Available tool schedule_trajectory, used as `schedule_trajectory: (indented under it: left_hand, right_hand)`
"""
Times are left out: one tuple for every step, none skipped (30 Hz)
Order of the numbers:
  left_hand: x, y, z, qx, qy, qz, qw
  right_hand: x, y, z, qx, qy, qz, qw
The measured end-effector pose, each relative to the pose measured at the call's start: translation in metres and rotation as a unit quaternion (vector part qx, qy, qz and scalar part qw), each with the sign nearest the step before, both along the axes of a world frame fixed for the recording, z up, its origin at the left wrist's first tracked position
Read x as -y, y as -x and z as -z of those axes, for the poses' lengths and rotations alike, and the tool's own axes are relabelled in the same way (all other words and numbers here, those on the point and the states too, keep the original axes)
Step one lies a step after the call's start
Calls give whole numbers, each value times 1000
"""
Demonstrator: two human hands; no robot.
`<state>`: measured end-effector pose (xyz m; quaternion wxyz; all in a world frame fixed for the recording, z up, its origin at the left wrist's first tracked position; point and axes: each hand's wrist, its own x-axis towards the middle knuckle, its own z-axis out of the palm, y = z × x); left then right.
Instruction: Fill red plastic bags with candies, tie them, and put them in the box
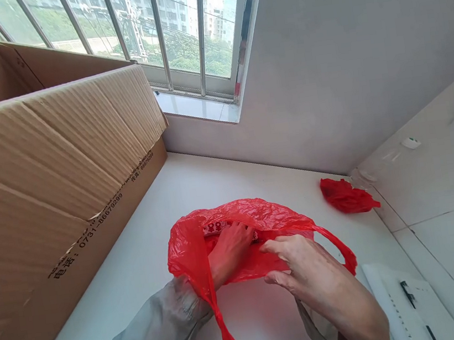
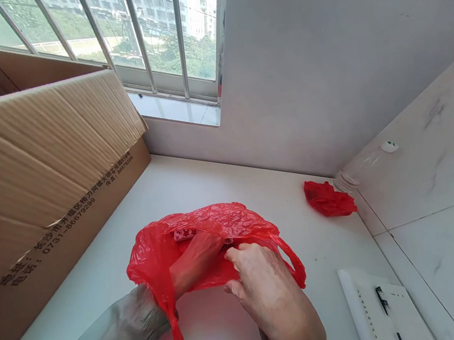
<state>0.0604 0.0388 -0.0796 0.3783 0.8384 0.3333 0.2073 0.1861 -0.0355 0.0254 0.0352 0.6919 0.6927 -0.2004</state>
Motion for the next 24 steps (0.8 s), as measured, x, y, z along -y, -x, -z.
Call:
schedule_trajectory:
  left_hand:
    - [-1,1,-1,-1,2,-8,1000]
    - [-1,2,-1,-3,5,-17,1000]
    - [-3,4,-3,-6,7,-29,1000]
    - [-4,7,-5,-8,11,-41,999]
    - [-6,10,-7,-9,16,-55,998]
    - [-8,13,-10,-9,22,-68,997]
    - [-10,17,-14,-8,30,-78,996]
    - [-13,21,-18,-7,38,-85,996]
    - [-15,25,-24,-3,49,-85,995]
    - [-17,29,-29,1,62,-79,995]
    - [-19,33,-34,7,76,-68,995]
    - [-20,36,-39,14,89,-53,995]
    - [-20,39,-42,23,99,-39,994]
    - [-20,42,-45,30,105,-28,994]
    - [-20,44,-47,39,108,-21,993]
    - [-19,46,-48,50,108,-17,993]
    - [-18,48,-48,64,112,-11,992]
    - [-18,49,-48,79,118,-4,990]
    - [-17,50,-47,92,125,5,988]
    - [-17,51,-47,103,133,16,986]
    - [-16,51,-46,107,139,23,984]
    - [-16,51,-46,104,140,25,984]
    - [-16,50,-46,100,135,18,986]
    - [-16,49,-46,96,127,6,987]
  right_hand:
    - [0,-1,1,4,-5,1,1000]
    - [-1,-2,2,8,-9,-2,1000]
    - [-2,-2,2,10,-12,-8,1000]
    - [-3,-3,3,9,-17,-14,1000]
    - [-4,-3,4,6,-26,-18,999]
    - [-5,-4,5,4,-44,-20,999]
    - [-6,-4,5,1,-69,-21,997]
    - [-8,-5,6,-1,-101,-19,995]
    - [-9,-5,6,-3,-134,-16,991]
    - [-11,-6,5,-6,-158,-14,987]
    - [-13,-6,4,-12,-172,-13,985]
    - [-16,-6,3,-21,-176,-10,984]
    - [-18,-6,2,-33,-176,-8,984]
    - [-21,-6,2,-46,-171,-7,984]
    - [-24,-6,2,-61,-165,-9,984]
    - [-26,-7,2,-74,-160,-10,984]
    - [-28,-7,3,-86,-156,-13,984]
    - [-29,-8,4,-96,-152,-15,984]
    - [-30,-9,5,-106,-148,-16,983]
    - [-30,-9,6,-116,-143,-14,983]
    - [-30,-9,7,-126,-137,-12,982]
    - [-29,-9,7,-137,-130,-9,982]
    - [-28,-9,6,-145,-122,-3,982]
    - [-27,-8,5,-150,-115,3,982]
